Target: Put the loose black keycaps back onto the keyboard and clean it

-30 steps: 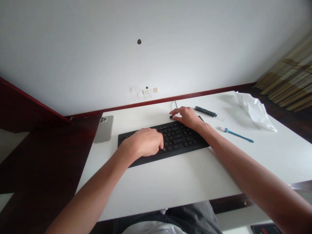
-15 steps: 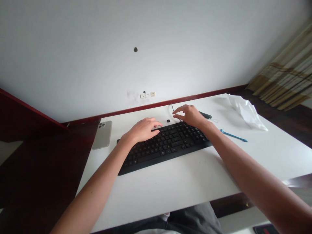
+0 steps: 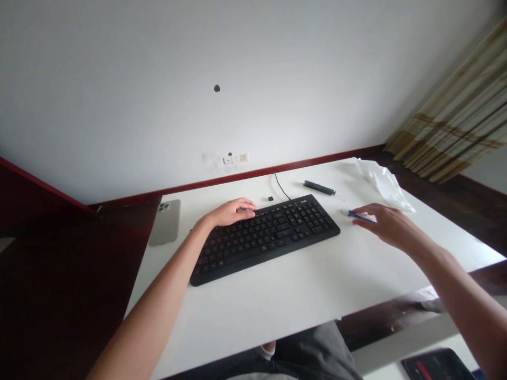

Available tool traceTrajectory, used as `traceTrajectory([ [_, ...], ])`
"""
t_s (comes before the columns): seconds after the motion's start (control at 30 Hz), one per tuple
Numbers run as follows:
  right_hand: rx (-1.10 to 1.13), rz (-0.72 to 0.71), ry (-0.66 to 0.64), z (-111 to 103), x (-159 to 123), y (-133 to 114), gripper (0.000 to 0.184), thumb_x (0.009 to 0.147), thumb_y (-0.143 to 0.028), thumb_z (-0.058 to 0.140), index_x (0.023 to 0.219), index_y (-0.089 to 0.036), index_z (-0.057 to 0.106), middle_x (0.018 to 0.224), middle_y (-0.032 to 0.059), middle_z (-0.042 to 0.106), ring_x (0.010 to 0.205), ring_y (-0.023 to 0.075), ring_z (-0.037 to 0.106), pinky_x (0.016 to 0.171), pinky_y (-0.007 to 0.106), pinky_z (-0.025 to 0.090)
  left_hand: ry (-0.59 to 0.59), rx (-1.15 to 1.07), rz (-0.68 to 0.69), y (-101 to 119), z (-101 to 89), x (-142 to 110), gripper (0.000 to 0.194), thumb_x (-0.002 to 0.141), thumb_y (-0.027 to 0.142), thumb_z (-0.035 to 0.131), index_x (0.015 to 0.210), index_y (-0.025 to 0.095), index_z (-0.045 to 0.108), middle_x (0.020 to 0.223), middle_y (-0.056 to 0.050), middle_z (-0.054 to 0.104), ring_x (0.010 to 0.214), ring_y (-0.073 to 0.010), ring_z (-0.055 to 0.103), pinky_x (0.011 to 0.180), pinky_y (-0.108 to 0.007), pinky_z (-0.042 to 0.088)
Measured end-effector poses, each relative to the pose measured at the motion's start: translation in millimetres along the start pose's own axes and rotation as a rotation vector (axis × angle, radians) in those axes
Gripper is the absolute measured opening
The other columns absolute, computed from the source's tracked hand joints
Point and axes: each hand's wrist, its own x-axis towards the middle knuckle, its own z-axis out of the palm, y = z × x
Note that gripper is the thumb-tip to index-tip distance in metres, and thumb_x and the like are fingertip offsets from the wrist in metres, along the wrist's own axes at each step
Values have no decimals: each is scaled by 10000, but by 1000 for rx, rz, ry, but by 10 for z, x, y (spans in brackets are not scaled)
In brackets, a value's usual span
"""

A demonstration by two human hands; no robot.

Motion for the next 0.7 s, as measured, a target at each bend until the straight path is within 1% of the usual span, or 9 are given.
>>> traceTrajectory([
  [0.1, 39, 45, -20, -20, 10, -11, 155, 908, -221, 636, 935, -294, 770, 968, 136, 798, 839, 319, 750, 744, 444, 552, 10, -22, 28, -15, -5, -15, 513, 976, 561, 625, 1354, 223, 701, 1515, -99, 552, 1342, -230, 571, 1145, -334, 436],
  [0.27, 45, 5, 3, -102, 320, -292, 202, 920, -239, 569, 963, -232, 765, 878, 98, 780, 825, 285, 745, 725, 409, 559, 13, -6, 31, 5, 12, -35, 484, 959, 487, 673, 1356, 211, 695, 1521, -111, 555, 1362, -239, 563, 1156, -345, 432],
  [0.3, 24, -4, -25, -116, 387, -328, 201, 905, -221, 576, 944, -227, 774, 875, 90, 783, 824, 281, 742, 739, 409, 559, 16, -4, 36, 1, 14, -33, 471, 958, 471, 677, 1349, 210, 700, 1517, -113, 561, 1361, -241, 563, 1157, -351, 432],
  [0.37, -15, 5, -139, -143, 496, -347, 187, 867, -194, 612, 885, -241, 792, 890, 69, 797, 821, 274, 736, 765, 406, 557, 27, -17, 48, -19, 20, -23, 443, 958, 446, 681, 1332, 210, 711, 1507, -114, 573, 1355, -244, 570, 1156, -362, 434],
  [0.47, -60, 78, -286, -184, 594, -289, 148, 856, -238, 663, 857, -260, 809, 921, 55, 809, 821, 281, 734, 766, 404, 551, 43, -73, 60, -64, 25, 2, 405, 942, 420, 699, 1288, 212, 734, 1480, -116, 598, 1332, -257, 590, 1142, -382, 449],
  [0.5, -71, 98, -289, -192, 620, -270, 149, 873, -277, 662, 868, -257, 810, 927, 60, 809, 822, 284, 733, 763, 404, 548, 43, -92, 62, -79, 24, 10, 400, 936, 418, 704, 1279, 214, 739, 1475, -116, 603, 1328, -264, 594, 1137, -388, 454],
  [0.57, -70, 100, -219, -187, 687, -266, 209, 914, -364, 636, 925, -238, 802, 939, 80, 805, 837, 287, 733, 764, 399, 544, 38, -117, 68, -103, 17, 20, 400, 928, 425, 709, 1269, 218, 744, 1466, -111, 614, 1324, -277, 596, 1128, -399, 461],
  [0.67, -25, 24, -73, -107, 868, -357, 347, 928, -463, 617, 1107, -208, 768, 1036, 111, 796, 912, 284, 735, 795, 379, 543, 27, -130, 65, -127, 0, 21, 419, 930, 449, 703, 1290, 237, 734, 1473, -96, 616, 1332, -287, 590, 1118, -407, 466],
  [0.7, -19, -5, -60, -68, 952, -401, 408, 916, -491, 628, 1177, -200, 747, 1082, 121, 789, 937, 286, 732, 810, 377, 541, 25, -133, 62, -134, -5, 20, 423, 930, 452, 704, 1297, 244, 731, 1477, -92, 615, 1338, -288, 587, 1117, -408, 466],
])
